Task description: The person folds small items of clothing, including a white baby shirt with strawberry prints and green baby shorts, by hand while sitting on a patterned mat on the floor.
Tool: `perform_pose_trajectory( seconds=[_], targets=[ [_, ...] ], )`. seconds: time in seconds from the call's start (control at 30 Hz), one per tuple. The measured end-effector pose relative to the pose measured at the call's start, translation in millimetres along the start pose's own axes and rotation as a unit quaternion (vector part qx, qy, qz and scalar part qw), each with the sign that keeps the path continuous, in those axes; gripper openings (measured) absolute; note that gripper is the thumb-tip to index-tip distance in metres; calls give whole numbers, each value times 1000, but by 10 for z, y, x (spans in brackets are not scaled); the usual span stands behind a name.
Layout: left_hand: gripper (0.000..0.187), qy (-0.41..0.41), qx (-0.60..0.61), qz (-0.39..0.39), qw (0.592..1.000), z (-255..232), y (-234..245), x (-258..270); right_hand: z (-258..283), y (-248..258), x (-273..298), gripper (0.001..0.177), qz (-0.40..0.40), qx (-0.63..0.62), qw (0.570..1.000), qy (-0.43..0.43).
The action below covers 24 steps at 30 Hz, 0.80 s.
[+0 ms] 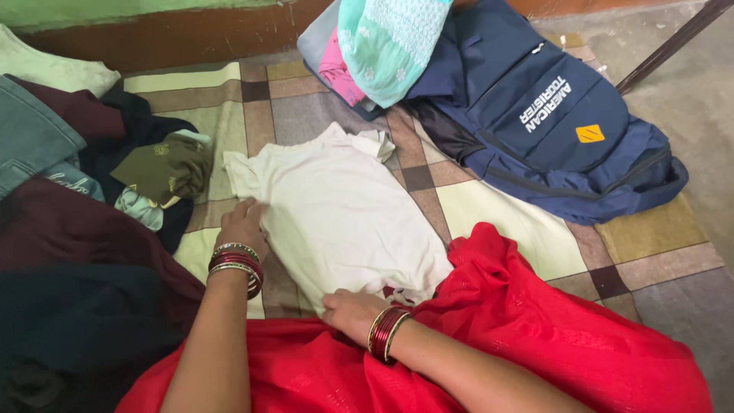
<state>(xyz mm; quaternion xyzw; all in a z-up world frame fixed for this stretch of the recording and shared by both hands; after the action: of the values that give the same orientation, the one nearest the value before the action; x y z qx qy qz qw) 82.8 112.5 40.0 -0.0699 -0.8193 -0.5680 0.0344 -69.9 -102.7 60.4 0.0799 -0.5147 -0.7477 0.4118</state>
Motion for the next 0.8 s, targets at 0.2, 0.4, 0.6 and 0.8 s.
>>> perform_pose_trajectory(
  seconds=[0.2,0.4,0.6,0.8],
  targets=[
    [66,-13,13,57,998,-111,99,55,-1261,-361,95,28,182,38,969,-161],
    [42,-25,-23,139,990,-295,-73,166,-1717,-27,906,38,190,69,903,-379],
    [25,14,-57,170,984,-660,-11,413,-1273,564,1438,30,148,67,884,-438],
    [28,104,-141,172,969,-765,103,462,-892,493,1030,35,161,54,911,-377]
  ],
)
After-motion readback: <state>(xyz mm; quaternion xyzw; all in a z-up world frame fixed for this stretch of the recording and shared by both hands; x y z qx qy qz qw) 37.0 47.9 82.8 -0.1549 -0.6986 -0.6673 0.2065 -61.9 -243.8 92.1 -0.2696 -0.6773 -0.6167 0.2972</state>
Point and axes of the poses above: each hand's wrist, its own x-axis away from the middle knuckle, its own y-axis out of the back of the hand, z = x × y, the point moved 3 cm from there along -x, towards the middle knuckle, and after that the axes turned 1 degree about y, right-handed, at the moved point
